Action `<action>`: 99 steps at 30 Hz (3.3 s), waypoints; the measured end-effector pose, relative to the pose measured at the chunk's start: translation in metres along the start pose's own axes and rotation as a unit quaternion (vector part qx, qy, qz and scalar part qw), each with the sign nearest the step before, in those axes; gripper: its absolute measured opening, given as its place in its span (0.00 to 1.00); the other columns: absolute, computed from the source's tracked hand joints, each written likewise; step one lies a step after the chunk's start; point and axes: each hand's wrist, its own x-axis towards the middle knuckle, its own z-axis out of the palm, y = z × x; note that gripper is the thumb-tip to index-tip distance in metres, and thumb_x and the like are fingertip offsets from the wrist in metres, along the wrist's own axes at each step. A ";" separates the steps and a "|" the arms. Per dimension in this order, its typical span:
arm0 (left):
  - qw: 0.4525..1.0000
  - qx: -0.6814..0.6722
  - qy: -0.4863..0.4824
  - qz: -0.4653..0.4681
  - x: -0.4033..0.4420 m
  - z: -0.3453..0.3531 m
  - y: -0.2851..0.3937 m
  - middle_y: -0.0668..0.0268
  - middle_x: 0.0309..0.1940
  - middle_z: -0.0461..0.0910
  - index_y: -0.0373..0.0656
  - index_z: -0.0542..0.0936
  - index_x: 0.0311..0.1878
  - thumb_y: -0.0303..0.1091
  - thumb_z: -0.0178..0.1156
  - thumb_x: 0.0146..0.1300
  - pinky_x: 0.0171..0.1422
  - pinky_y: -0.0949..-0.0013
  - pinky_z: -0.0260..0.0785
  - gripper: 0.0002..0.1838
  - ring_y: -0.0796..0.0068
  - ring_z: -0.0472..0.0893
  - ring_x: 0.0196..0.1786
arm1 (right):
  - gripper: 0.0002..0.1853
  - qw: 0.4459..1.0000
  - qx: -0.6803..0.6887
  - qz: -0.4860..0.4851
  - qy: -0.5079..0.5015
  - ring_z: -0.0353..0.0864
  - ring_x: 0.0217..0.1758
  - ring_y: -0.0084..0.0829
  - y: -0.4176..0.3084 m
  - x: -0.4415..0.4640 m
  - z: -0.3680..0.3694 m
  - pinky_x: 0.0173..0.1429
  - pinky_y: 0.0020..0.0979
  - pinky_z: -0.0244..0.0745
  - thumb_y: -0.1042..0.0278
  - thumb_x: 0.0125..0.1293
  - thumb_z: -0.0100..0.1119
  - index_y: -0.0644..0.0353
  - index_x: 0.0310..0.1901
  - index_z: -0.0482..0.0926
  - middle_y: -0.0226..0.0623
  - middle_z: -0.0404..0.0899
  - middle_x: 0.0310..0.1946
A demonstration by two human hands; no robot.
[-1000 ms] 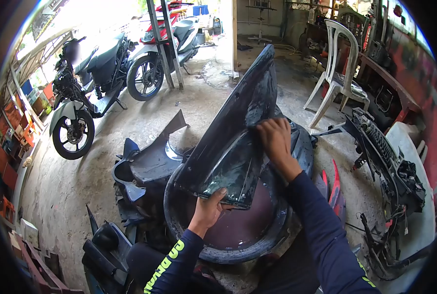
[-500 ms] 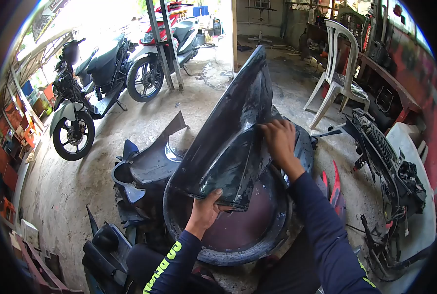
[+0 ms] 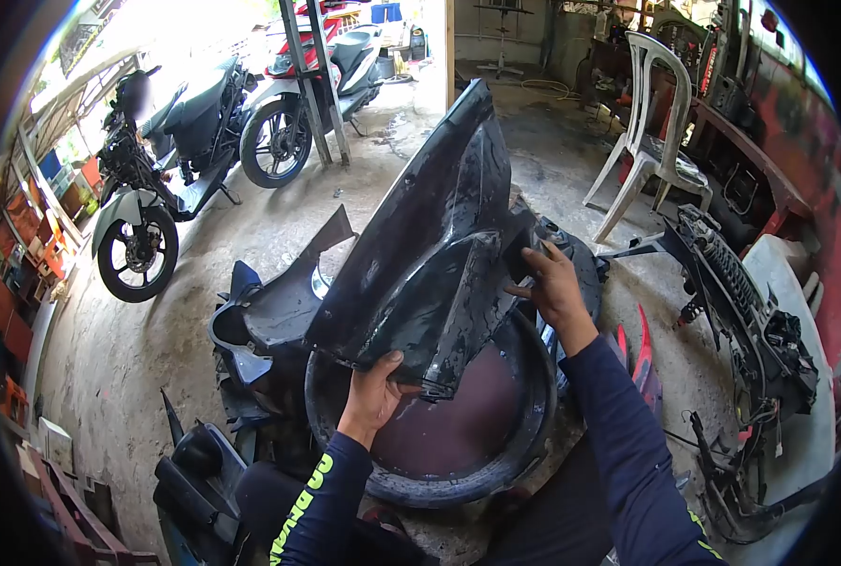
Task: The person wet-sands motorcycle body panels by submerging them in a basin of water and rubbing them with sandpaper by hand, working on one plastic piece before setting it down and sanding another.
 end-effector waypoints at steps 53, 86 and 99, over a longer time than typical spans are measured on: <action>0.999 0.033 -0.023 -0.026 0.008 -0.016 0.009 0.54 0.52 0.81 0.36 0.72 0.61 0.26 0.61 0.65 0.47 0.50 0.85 0.22 0.56 0.85 0.49 | 0.20 0.653 -0.566 -0.483 -0.141 0.73 0.67 0.45 0.031 -0.018 0.047 0.66 0.47 0.68 0.73 0.57 0.54 0.62 0.53 0.80 0.46 0.78 0.58; 0.999 0.027 -0.024 -0.025 0.011 -0.024 0.008 0.55 0.50 0.82 0.35 0.72 0.60 0.25 0.61 0.63 0.43 0.52 0.86 0.22 0.59 0.86 0.46 | 0.19 0.647 -0.575 -0.500 -0.033 0.74 0.66 0.45 0.043 -0.013 0.042 0.70 0.44 0.65 0.74 0.59 0.55 0.62 0.53 0.80 0.47 0.79 0.57; 1.000 -0.011 0.008 -0.003 0.015 -0.007 0.014 0.57 0.47 0.83 0.36 0.73 0.59 0.33 0.57 0.69 0.41 0.54 0.85 0.19 0.59 0.86 0.45 | 0.21 0.617 -0.572 -0.479 -0.251 0.71 0.70 0.48 0.048 -0.063 0.065 0.71 0.47 0.64 0.73 0.59 0.57 0.65 0.55 0.79 0.52 0.77 0.60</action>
